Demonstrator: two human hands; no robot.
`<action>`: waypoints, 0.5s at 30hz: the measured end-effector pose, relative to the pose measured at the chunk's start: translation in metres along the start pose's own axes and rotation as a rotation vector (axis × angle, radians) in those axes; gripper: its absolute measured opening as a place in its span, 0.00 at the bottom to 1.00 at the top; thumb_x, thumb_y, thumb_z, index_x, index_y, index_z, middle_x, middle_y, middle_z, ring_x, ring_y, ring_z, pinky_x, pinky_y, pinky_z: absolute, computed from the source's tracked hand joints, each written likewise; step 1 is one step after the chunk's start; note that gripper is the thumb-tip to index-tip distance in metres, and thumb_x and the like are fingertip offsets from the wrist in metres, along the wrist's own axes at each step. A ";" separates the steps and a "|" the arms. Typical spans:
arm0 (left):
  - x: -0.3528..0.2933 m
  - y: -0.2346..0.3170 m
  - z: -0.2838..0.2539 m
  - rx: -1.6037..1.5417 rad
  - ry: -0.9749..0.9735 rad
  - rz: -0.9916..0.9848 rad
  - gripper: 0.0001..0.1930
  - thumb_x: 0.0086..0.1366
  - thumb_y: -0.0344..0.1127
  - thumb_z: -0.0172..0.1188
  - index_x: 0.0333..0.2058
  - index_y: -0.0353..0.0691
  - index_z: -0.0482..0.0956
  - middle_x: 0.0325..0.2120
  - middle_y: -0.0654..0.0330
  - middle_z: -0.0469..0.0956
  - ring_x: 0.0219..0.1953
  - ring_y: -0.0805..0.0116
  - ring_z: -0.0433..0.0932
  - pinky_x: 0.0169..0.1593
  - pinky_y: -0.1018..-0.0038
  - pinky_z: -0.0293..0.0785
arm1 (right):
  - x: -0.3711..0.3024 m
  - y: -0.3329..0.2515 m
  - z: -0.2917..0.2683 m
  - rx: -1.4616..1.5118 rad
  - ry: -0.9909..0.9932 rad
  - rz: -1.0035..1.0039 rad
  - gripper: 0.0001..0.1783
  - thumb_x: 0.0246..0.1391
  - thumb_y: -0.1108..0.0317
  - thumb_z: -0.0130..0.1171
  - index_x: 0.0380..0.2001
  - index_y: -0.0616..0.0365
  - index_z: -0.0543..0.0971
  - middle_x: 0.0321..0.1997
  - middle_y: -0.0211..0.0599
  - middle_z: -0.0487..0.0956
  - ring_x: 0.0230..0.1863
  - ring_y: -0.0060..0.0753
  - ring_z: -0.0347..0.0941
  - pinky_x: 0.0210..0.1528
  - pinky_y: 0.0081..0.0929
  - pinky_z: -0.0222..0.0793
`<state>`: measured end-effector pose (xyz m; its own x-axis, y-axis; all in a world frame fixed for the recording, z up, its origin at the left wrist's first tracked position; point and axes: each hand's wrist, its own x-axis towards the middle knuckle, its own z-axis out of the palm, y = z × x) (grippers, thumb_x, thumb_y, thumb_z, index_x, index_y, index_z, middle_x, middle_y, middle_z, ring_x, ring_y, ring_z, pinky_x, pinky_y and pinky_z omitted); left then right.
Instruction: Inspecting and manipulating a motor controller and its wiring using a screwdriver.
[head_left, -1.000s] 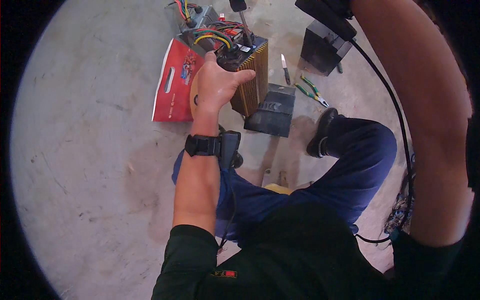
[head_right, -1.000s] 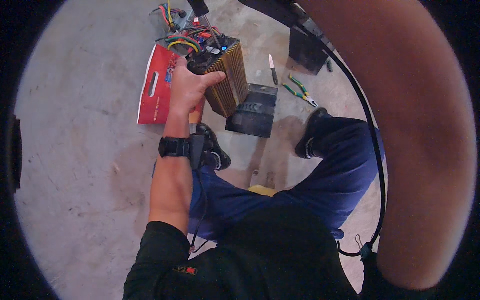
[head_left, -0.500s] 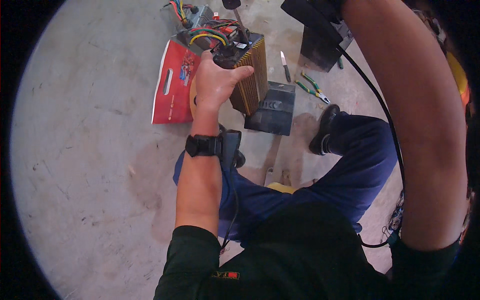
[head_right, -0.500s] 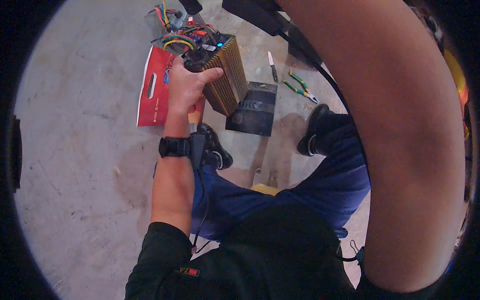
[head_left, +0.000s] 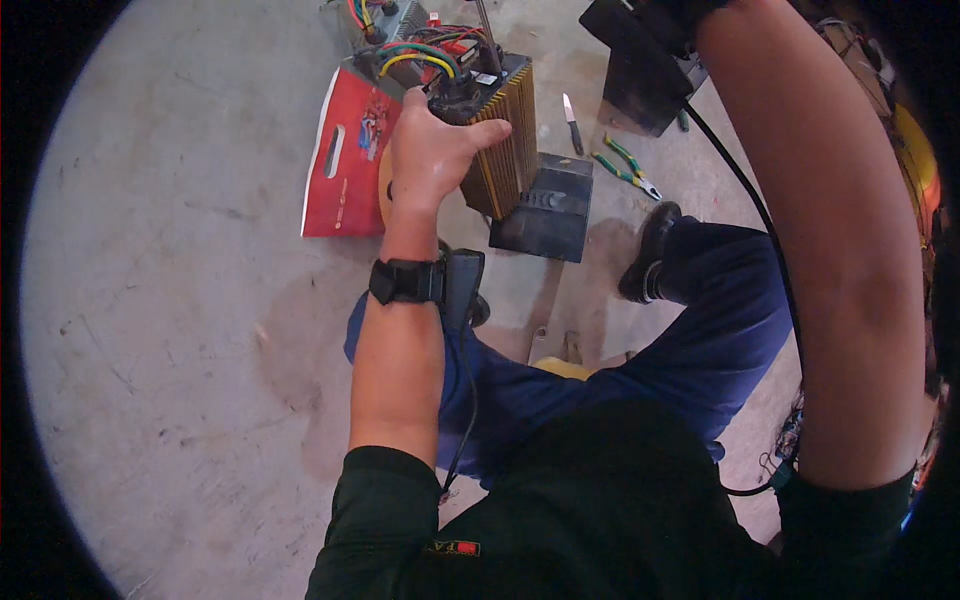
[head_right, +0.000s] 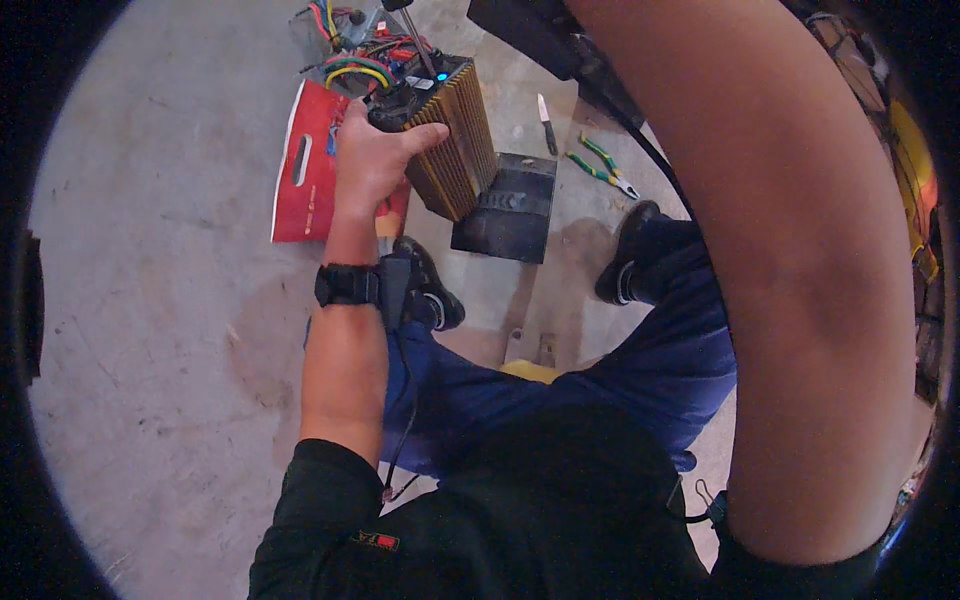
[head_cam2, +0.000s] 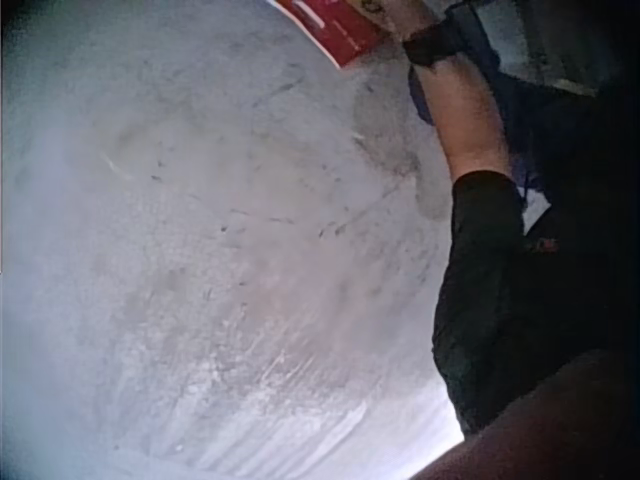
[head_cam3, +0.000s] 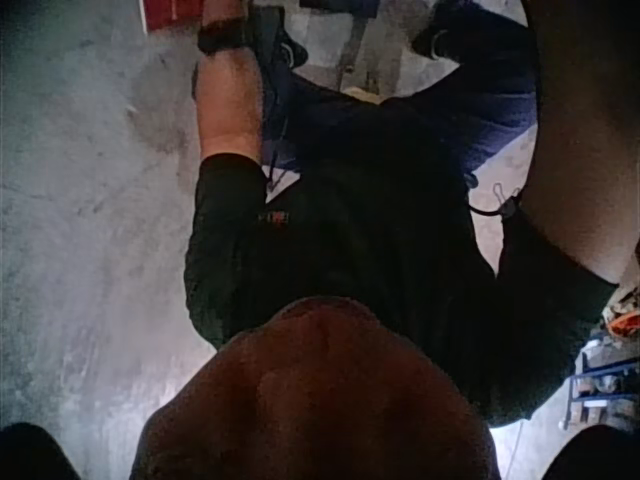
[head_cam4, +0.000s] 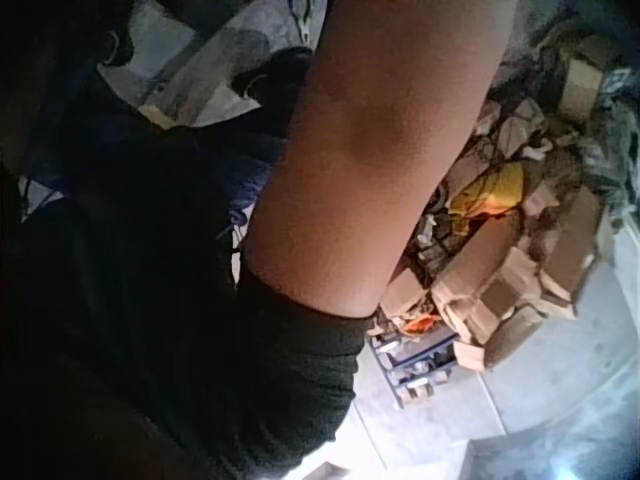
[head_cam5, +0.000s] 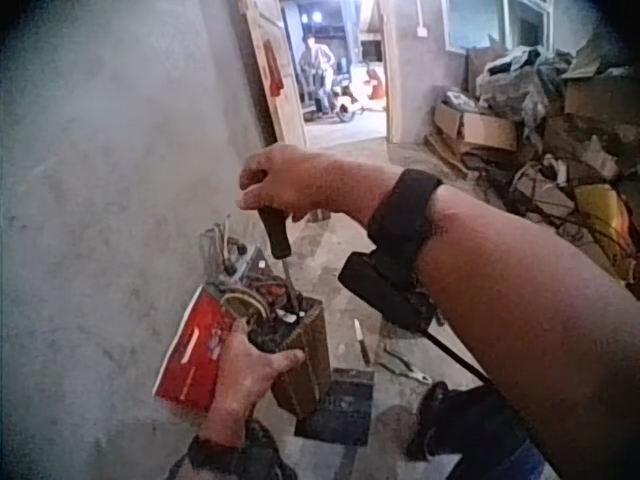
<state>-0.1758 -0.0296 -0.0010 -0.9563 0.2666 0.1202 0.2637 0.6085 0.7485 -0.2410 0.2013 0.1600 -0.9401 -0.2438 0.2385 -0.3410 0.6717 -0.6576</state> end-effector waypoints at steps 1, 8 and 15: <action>0.000 0.001 0.000 0.005 -0.005 -0.020 0.39 0.46 0.38 0.83 0.53 0.26 0.74 0.42 0.52 0.86 0.42 0.64 0.85 0.48 0.69 0.80 | -0.004 -0.004 0.000 -0.105 -0.038 0.030 0.19 0.64 0.60 0.59 0.49 0.66 0.77 0.42 0.48 0.81 0.43 0.42 0.83 0.37 0.43 0.85; -0.002 0.004 -0.003 0.027 -0.028 -0.073 0.38 0.46 0.37 0.83 0.53 0.28 0.74 0.42 0.54 0.86 0.42 0.65 0.85 0.48 0.68 0.80 | -0.004 -0.015 0.010 0.267 0.088 0.083 0.24 0.62 0.62 0.61 0.56 0.66 0.75 0.43 0.49 0.82 0.39 0.42 0.83 0.30 0.39 0.81; 0.002 -0.003 0.000 -0.020 -0.006 -0.004 0.39 0.45 0.37 0.84 0.53 0.28 0.74 0.43 0.53 0.86 0.43 0.64 0.85 0.49 0.68 0.80 | 0.012 0.000 0.013 -0.174 0.106 -0.140 0.24 0.57 0.68 0.64 0.55 0.67 0.77 0.43 0.51 0.83 0.43 0.44 0.82 0.37 0.38 0.82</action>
<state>-0.1784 -0.0311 -0.0028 -0.9564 0.2689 0.1136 0.2575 0.5940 0.7621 -0.2523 0.1890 0.1533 -0.8754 -0.2744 0.3979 -0.4540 0.7494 -0.4820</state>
